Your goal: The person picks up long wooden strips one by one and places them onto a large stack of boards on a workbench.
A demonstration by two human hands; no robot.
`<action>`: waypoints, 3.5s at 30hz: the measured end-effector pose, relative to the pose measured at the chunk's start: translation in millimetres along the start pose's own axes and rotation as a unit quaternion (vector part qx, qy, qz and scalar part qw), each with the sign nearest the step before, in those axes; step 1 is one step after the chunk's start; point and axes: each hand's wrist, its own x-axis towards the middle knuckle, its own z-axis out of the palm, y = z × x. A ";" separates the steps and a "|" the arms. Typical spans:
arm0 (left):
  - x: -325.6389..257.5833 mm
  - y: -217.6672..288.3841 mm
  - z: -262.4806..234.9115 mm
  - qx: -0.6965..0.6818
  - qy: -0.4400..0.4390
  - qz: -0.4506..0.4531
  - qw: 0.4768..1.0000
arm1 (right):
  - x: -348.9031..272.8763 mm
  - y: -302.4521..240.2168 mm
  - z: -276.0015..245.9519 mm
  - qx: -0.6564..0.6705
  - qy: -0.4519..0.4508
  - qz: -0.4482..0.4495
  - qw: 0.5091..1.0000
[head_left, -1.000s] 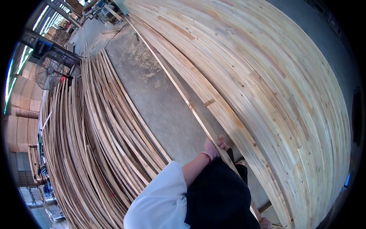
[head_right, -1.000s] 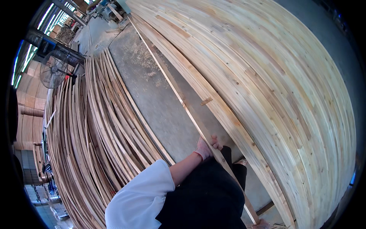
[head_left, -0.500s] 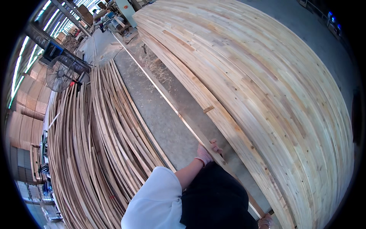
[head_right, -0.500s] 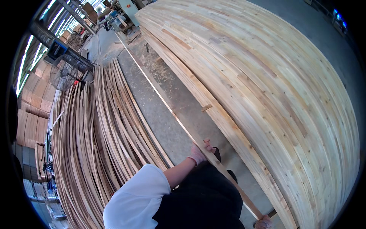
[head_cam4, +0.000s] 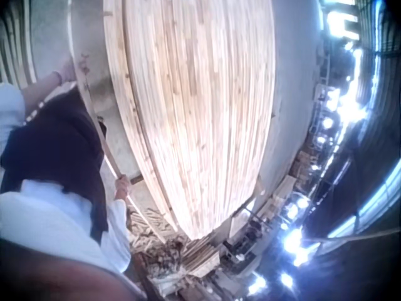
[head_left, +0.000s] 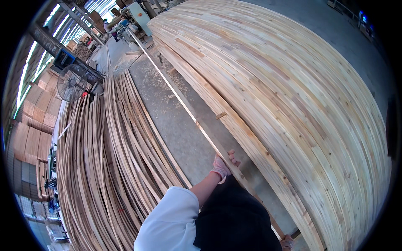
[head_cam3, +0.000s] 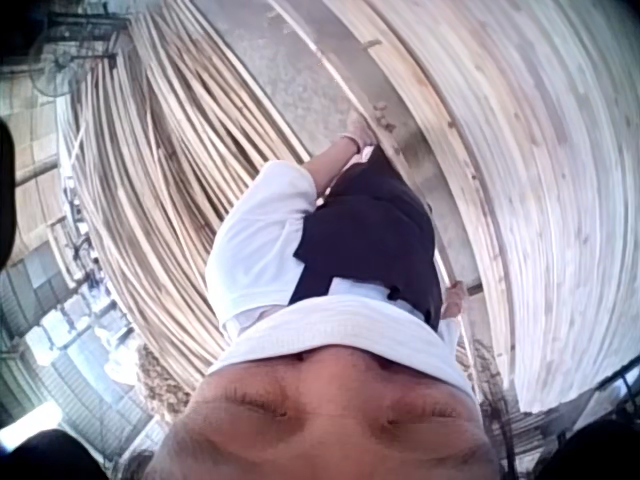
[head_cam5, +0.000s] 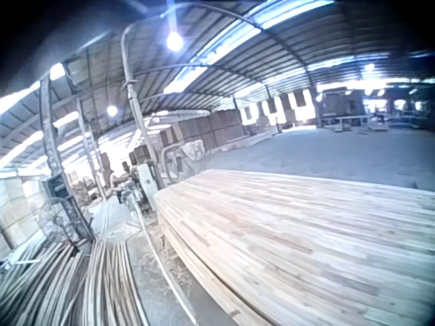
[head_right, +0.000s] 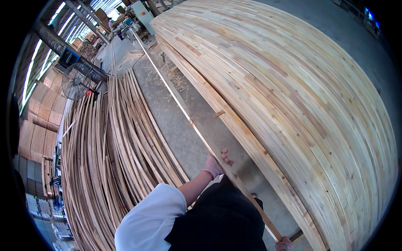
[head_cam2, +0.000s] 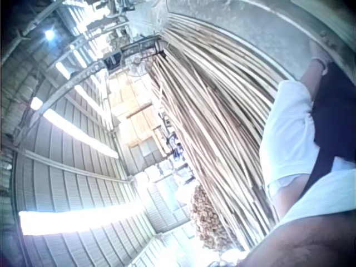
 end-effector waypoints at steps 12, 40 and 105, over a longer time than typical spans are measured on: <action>-25.9 -44.5 -46.0 0.256 0.013 -0.128 0.958 | -29.8 -186.3 -125.5 0.089 0.022 -0.202 0.975; -57.7 138.8 81.2 0.450 -0.104 0.057 0.885 | -147.4 104.1 -83.4 0.019 0.374 0.017 0.927; 52.0 56.1 -0.2 0.284 0.052 -0.002 0.957 | 142.6 -181.0 -192.4 0.181 0.062 -0.077 0.979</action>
